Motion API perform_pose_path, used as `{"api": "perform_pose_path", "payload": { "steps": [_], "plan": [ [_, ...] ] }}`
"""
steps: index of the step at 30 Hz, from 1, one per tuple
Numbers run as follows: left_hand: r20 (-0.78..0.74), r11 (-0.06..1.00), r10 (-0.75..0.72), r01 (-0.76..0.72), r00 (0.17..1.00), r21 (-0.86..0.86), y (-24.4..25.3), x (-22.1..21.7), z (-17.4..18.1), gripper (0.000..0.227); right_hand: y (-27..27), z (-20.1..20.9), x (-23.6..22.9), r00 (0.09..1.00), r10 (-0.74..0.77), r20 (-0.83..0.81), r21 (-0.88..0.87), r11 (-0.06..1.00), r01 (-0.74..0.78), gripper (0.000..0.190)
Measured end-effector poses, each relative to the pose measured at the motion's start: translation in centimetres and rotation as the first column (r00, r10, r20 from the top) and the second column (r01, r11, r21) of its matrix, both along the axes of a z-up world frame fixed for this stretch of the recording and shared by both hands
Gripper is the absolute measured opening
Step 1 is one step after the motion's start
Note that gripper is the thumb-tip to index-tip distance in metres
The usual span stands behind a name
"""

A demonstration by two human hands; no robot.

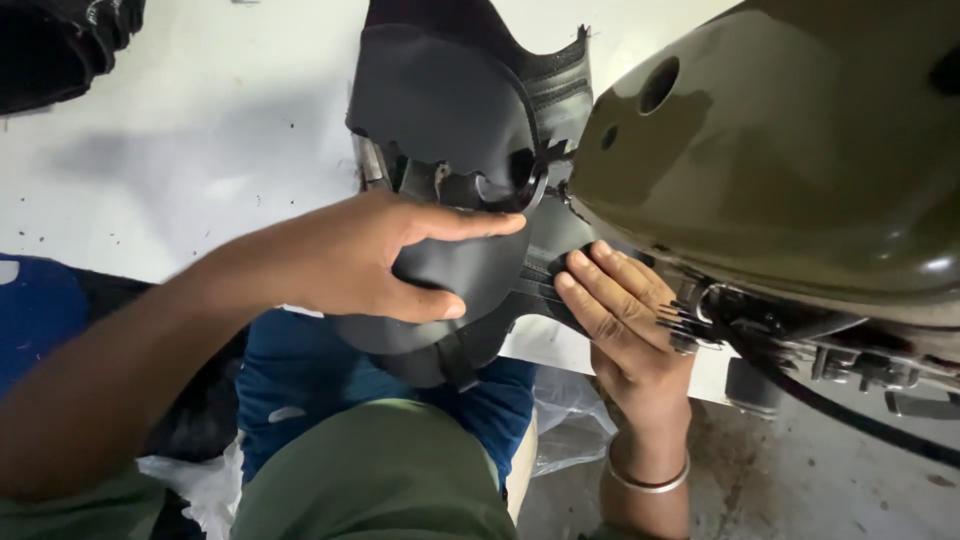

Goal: The person sews black shoe parts using a sewing machine, repeatedly feeding the material under the needle and guiding it through the stitching process. They use scissors to trim excess thread and fabric between sewing cycles. Finally, they place the finished shoe parts onto a pile of similar items.

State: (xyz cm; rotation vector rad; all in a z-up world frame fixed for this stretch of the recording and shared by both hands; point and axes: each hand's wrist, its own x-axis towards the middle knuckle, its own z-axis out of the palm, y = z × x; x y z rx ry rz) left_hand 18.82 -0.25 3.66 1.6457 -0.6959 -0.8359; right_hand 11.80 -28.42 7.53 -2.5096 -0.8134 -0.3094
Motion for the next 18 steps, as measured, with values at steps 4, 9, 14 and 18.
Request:
{"api": "perform_pose_path", "payload": {
  "steps": [4, 9, 14, 18],
  "plan": [
    [-0.006, 0.994, -0.022, 0.022, 1.000, 0.105, -0.3, 1.1, 1.3, 0.083, 0.1, -1.1, -0.2, 0.999, -0.032, 0.039, -0.016, 0.999, 0.033, 0.038],
    [-0.004, 0.946, -0.096, 0.093, 0.995, 0.310, -0.5, 2.4, 2.1, 0.085, 0.2, -2.4, -0.1, 0.994, -0.043, 0.096, -0.008, 0.999, 0.044, 0.038],
    [0.078, 0.926, -0.135, 0.098, 0.988, 0.364, -0.3, 3.3, 2.0, 0.072, 0.0, -3.6, 0.5, 0.992, -0.090, 0.084, -0.003, 0.996, 0.090, 0.042],
    [0.227, 0.999, -0.012, 0.003, 0.974, 0.039, -0.2, 3.7, 0.7, 0.061, -0.4, -4.3, 1.3, 0.990, -0.132, 0.048, 0.050, 0.990, 0.130, 0.046]
  ]
}}
